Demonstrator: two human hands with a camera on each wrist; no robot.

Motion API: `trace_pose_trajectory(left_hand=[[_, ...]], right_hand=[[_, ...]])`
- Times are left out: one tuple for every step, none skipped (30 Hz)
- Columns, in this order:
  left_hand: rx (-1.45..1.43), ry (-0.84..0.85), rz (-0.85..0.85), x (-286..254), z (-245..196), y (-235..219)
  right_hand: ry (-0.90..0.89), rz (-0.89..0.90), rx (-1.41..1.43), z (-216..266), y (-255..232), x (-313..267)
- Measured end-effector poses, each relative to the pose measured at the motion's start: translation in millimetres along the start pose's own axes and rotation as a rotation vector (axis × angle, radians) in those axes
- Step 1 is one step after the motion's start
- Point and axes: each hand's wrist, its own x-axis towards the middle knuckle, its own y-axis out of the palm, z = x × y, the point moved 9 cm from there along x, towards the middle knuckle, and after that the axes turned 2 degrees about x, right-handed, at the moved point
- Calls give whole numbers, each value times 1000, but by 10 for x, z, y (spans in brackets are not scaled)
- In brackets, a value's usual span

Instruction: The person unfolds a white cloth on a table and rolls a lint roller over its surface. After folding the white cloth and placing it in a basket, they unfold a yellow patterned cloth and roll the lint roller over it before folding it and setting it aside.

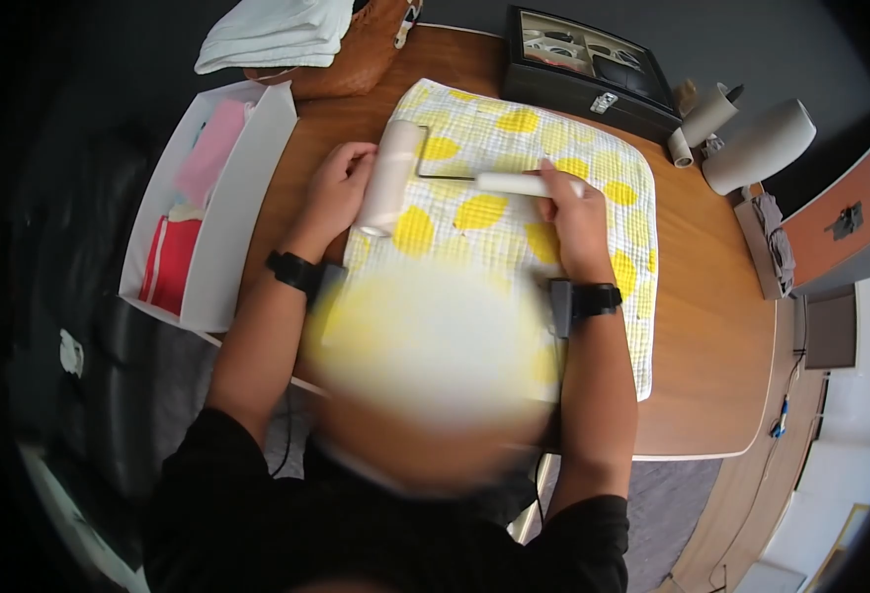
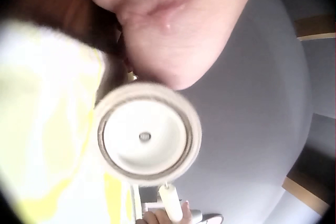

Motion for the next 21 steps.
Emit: trace_pose_trajectory(left_hand=[[14, -10, 19, 9, 8, 6], [25, -23, 35, 7, 7, 4], [33, -40, 49, -4, 14, 9], [62, -19, 64, -17, -5, 25], [90, 3, 77, -21, -24, 38], [119, 25, 89, -23, -50, 52], [119, 21, 95, -27, -67, 54], [121, 17, 100, -32, -89, 45], [124, 14, 105, -34, -99, 36], [131, 28, 104, -30, -111, 28], [137, 41, 100, -27, -121, 19], [142, 52, 96, -35, -126, 18], [145, 50, 94, -38, -117, 24], [149, 51, 91, -32, -108, 29], [155, 51, 91, -33, -104, 33], [155, 52, 87, -41, -109, 32], [156, 55, 86, -43, -118, 29], [158, 62, 87, -37, -133, 30], [161, 52, 93, -33, -126, 37], [165, 43, 99, -31, -112, 47], [168, 34, 104, -29, -97, 53]], right_hand=[[13, -2, 35, 8, 13, -9], [25, -1, 66, 13, 23, -7], [40, 2, 93, 11, 19, 1], [50, -36, 115, -60, -121, 60], [12, -110, 161, -62, -309, 97], [-28, -184, 208, -58, -502, 124], [-65, -256, 257, -61, -710, 140], [-111, -357, 347, -62, -987, 145], [-158, -457, 438, -73, -1283, 150], [-204, -498, 514, -137, -1545, 177], [-250, -536, 590, -207, -1776, 212], [-324, -608, 590, -128, -1891, 182], [-320, -621, 569, -132, -1926, 180], [-317, -635, 548, -42, -1841, 113], [-313, -651, 531, -3, -1776, 58], [-263, -511, 493, -32, -1647, 113], [-279, -447, 501, 9, -1429, 125], [-232, -342, 411, -8, -1218, 167], [-185, -239, 323, -37, -1021, 190], [-89, -107, 261, -84, -781, 195], [7, 26, 198, -113, -535, 164]])
